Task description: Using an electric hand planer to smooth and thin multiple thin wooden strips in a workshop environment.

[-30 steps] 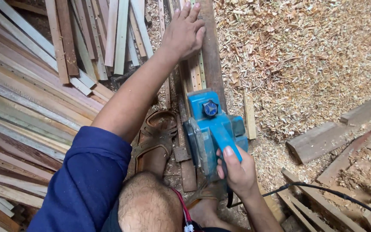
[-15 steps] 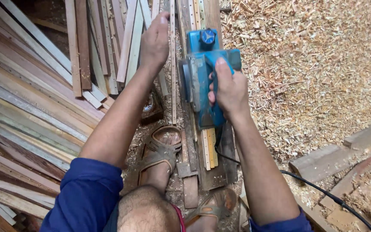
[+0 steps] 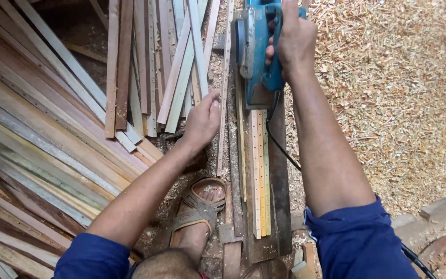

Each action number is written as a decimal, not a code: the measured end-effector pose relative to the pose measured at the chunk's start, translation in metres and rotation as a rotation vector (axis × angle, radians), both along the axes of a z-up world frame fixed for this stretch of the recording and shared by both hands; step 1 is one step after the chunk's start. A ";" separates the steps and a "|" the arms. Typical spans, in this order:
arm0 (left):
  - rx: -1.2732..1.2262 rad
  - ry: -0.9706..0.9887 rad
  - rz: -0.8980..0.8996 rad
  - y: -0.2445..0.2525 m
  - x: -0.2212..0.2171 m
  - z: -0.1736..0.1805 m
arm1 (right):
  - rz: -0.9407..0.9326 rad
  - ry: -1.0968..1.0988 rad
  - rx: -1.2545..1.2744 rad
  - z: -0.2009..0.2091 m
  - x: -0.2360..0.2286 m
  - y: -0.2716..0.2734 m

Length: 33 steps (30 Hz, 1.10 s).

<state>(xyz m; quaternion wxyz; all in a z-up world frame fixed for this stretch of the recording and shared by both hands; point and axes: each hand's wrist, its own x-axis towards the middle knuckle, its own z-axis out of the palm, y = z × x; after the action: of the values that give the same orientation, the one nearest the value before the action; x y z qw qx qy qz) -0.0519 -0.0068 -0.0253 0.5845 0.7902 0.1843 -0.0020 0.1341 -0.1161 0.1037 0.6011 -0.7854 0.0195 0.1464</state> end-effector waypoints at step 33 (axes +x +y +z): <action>-0.527 0.463 -0.170 -0.039 -0.036 -0.056 | -0.085 0.130 -0.036 0.002 -0.144 -0.127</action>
<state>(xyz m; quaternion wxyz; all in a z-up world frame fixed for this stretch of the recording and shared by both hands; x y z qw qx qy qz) -0.0877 -0.0461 -0.0817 0.7085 0.6037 0.2388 -0.2767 -0.0095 -0.2428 0.1058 0.5899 -0.7834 0.0945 0.1714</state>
